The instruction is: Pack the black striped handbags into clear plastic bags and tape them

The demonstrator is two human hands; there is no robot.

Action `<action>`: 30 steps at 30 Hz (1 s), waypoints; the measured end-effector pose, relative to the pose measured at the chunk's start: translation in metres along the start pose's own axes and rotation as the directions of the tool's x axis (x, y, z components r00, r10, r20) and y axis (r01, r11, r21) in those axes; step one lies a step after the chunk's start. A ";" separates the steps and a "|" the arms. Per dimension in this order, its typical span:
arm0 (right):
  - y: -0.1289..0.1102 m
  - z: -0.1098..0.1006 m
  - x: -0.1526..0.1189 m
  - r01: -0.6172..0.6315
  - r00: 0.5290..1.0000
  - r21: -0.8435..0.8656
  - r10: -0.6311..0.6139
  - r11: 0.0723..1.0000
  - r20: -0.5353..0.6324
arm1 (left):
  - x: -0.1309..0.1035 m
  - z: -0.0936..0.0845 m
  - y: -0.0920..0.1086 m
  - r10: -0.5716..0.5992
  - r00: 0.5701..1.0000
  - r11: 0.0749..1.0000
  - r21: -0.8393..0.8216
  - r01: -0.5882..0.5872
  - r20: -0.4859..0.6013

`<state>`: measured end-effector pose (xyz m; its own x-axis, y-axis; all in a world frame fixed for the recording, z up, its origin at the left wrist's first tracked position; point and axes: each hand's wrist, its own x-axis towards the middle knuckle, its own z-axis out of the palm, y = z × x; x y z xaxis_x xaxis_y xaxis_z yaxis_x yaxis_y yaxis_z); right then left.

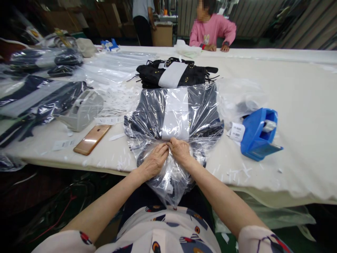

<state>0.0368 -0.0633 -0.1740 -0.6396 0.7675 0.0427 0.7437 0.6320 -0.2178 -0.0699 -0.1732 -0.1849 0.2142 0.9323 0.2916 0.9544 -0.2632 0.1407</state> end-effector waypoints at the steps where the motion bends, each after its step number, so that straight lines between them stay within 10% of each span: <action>1: -0.001 0.001 0.000 -0.006 1.000 -0.010 0.006 1.000 -0.010 | 0.000 0.000 0.000 0.008 1.000 1.000 0.018 -0.008 0.020; 7: -0.009 0.008 0.007 -0.071 0.991 0.068 0.078 0.995 -0.109 | 0.000 -0.001 0.000 -0.003 0.995 0.997 0.071 -0.004 0.100; 13: 0.021 -0.024 -0.015 0.037 0.972 0.586 0.107 0.809 -0.209 | 0.001 -0.004 0.001 -0.044 0.985 0.993 0.116 0.025 0.167; 15: 0.058 -0.051 -0.031 0.059 0.884 0.545 0.210 0.836 -0.418 | 0.001 -0.005 0.001 -0.049 0.982 0.992 0.121 0.027 0.181; 19: 0.157 -0.107 -0.058 -0.173 0.553 0.251 0.304 0.953 -0.776 | -0.003 -0.001 -0.002 -0.031 0.990 0.995 0.100 0.018 0.135; 24: 0.241 -0.140 -0.068 -0.541 0.502 0.619 0.809 0.570 -0.306 | -0.007 0.023 -0.016 0.035 0.998 0.995 0.094 -0.029 -0.058; 30: 0.253 -0.126 -0.055 -0.494 0.501 0.783 0.860 0.378 -0.099 | -0.008 0.027 -0.022 0.085 0.988 0.993 0.090 -0.074 -0.127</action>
<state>0.2847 0.0683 -0.1088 0.3377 0.9387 -0.0696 0.4446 -0.2243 -0.8672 -0.0870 -0.1682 -0.2158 0.2665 0.8673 0.4205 0.9508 -0.3082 0.0331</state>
